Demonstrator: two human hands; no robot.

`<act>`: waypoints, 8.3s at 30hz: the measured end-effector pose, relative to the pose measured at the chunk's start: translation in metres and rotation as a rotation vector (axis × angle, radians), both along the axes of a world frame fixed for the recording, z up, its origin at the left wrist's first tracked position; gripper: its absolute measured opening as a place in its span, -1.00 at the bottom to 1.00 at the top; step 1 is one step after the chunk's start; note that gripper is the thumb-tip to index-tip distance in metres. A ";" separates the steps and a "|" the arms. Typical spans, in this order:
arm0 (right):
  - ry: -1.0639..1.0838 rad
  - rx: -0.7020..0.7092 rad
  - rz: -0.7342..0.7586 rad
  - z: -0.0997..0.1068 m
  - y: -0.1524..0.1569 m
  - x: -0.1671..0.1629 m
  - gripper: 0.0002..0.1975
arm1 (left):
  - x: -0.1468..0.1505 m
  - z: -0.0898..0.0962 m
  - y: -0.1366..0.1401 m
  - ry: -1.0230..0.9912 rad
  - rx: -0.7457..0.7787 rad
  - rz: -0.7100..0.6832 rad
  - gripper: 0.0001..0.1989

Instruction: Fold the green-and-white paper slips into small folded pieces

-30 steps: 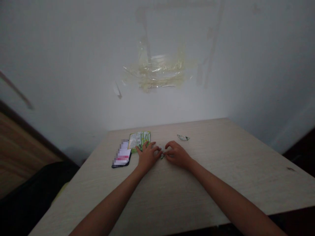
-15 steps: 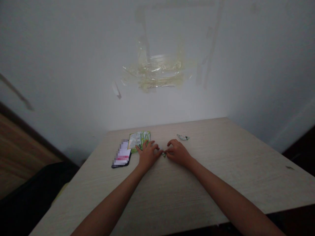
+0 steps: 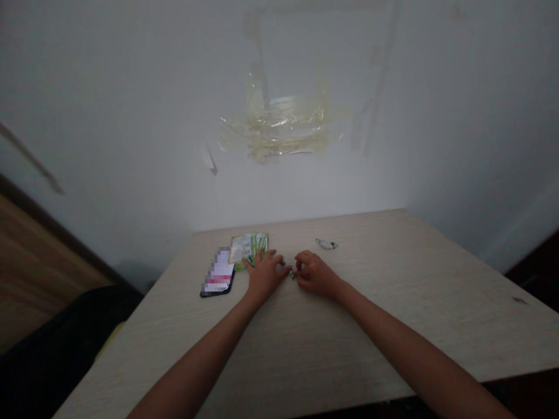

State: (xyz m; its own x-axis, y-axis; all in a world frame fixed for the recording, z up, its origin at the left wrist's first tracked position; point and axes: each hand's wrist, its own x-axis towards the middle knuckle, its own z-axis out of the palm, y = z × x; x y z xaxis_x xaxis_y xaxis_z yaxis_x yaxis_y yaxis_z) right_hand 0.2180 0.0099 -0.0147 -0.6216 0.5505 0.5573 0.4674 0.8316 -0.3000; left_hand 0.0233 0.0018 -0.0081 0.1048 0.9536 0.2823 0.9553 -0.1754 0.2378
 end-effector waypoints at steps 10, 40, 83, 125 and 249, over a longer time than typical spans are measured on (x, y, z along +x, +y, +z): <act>0.011 -0.027 0.058 0.002 -0.002 0.001 -0.85 | 0.000 -0.002 0.001 -0.006 0.009 -0.002 -0.74; 0.139 -0.048 0.011 0.000 -0.005 0.001 -0.88 | -0.003 0.000 0.002 -0.027 -0.002 0.008 -0.77; 0.101 -0.152 -0.098 -0.009 0.002 0.001 -0.86 | -0.011 -0.004 0.001 -0.014 -0.048 -0.064 -0.70; -0.197 0.003 -0.502 -0.009 0.016 -0.016 -0.78 | -0.019 0.004 0.003 0.120 -0.216 -0.124 -0.53; 0.146 -0.169 -0.187 -0.019 0.029 0.010 -0.98 | -0.009 0.001 -0.001 -0.160 0.140 -0.225 -0.94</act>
State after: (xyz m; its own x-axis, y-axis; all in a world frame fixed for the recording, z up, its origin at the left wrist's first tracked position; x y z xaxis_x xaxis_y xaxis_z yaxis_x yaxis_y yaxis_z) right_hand 0.2285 0.0390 -0.0341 -0.4203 0.7409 0.5238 0.5500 0.6672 -0.5024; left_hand 0.0147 0.0009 -0.0073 0.2525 0.8620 0.4395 0.8414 -0.4199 0.3403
